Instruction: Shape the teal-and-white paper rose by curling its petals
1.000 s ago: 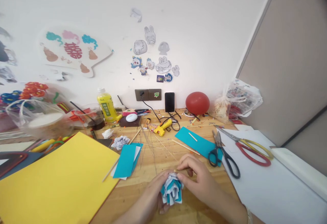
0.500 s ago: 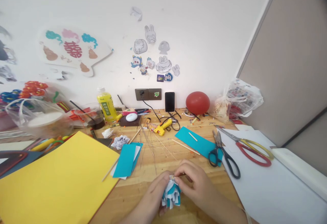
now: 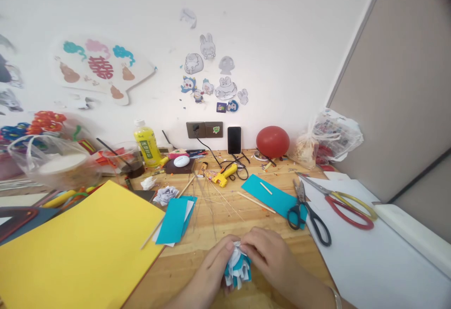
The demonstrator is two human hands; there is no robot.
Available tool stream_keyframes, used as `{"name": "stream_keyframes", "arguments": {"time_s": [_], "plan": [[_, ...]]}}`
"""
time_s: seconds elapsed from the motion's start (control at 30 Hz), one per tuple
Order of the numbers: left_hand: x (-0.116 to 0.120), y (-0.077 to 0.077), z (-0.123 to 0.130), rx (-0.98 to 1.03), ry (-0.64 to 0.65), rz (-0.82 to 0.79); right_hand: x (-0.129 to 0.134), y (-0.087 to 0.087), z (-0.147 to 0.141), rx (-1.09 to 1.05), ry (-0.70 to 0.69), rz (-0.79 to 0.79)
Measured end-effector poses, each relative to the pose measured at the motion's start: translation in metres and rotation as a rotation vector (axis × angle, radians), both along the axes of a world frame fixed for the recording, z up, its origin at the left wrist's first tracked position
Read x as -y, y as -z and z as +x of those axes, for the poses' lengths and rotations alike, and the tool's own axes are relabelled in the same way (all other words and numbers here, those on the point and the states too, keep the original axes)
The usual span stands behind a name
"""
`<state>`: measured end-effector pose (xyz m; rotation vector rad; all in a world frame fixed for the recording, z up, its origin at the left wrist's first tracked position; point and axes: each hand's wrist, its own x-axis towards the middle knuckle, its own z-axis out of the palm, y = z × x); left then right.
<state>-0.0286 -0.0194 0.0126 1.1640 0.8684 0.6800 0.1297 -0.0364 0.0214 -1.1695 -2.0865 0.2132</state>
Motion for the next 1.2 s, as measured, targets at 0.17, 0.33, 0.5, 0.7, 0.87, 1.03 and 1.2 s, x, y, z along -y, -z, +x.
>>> {"name": "stream_keyframes", "arguments": {"time_s": [0.17, 0.33, 0.5, 0.7, 0.87, 1.03, 1.2], "plan": [[0.000, 0.002, -0.001, 0.008, -0.010, -0.018, -0.002, 0.000, 0.003, -0.040, -0.075, -0.014], [0.000, 0.002, 0.000, 0.003, -0.008, 0.012, -0.001, -0.006, 0.002, -0.129, -0.038, -0.071], [0.001, -0.004, 0.001, -0.032, -0.015, 0.023, 0.001, -0.003, -0.001, -0.086, 0.034, -0.086], [-0.001, -0.001, -0.002, -0.009, -0.023, 0.066, 0.003, 0.003, -0.002, 0.006, 0.049, -0.025], [-0.001, 0.005, -0.002, 0.000, -0.021, 0.048, 0.004, 0.005, -0.003, 0.074, 0.060, 0.041], [-0.001, 0.004, 0.001, 0.011, -0.062, -0.002, 0.002, 0.006, -0.005, -0.153, 0.055, -0.122], [-0.003, 0.002, 0.002, 0.005, -0.051, -0.181, -0.001, 0.005, 0.000, -0.647, 0.076, -0.327]]}}
